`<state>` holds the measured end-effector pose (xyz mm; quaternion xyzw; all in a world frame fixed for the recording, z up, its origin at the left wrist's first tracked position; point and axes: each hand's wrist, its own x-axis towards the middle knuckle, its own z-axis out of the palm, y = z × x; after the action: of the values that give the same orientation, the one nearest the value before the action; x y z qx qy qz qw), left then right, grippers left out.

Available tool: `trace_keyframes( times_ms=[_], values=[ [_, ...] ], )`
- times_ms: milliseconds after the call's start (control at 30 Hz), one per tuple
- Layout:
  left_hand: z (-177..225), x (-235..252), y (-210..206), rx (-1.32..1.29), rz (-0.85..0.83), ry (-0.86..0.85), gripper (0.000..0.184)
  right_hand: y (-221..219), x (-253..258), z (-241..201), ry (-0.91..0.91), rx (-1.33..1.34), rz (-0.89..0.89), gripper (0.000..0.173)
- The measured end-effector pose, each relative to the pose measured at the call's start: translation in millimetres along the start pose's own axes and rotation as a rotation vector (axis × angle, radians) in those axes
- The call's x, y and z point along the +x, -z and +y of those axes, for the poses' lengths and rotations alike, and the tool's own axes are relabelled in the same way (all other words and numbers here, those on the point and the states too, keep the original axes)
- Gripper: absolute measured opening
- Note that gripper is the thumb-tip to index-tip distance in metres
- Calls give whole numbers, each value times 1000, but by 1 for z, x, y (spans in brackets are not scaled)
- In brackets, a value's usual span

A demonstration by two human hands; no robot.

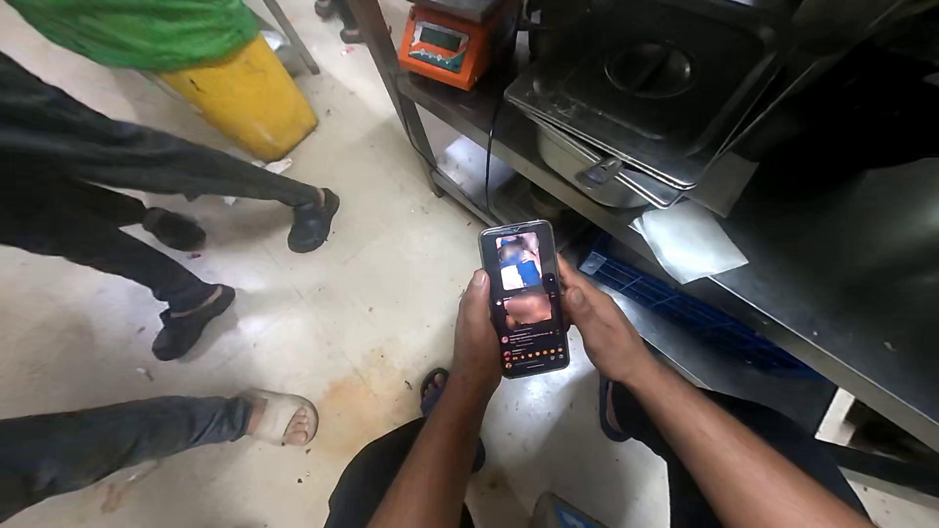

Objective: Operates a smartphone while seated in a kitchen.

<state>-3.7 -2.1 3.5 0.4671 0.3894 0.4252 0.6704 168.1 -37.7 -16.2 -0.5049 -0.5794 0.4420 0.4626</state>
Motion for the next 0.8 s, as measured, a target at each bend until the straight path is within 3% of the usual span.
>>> trace_keyframes(
  times_ms=[800],
  values=[
    [-1,2,-1,-44,15,-6,64,0,0,0,-3,-7,1,81]
  ],
)
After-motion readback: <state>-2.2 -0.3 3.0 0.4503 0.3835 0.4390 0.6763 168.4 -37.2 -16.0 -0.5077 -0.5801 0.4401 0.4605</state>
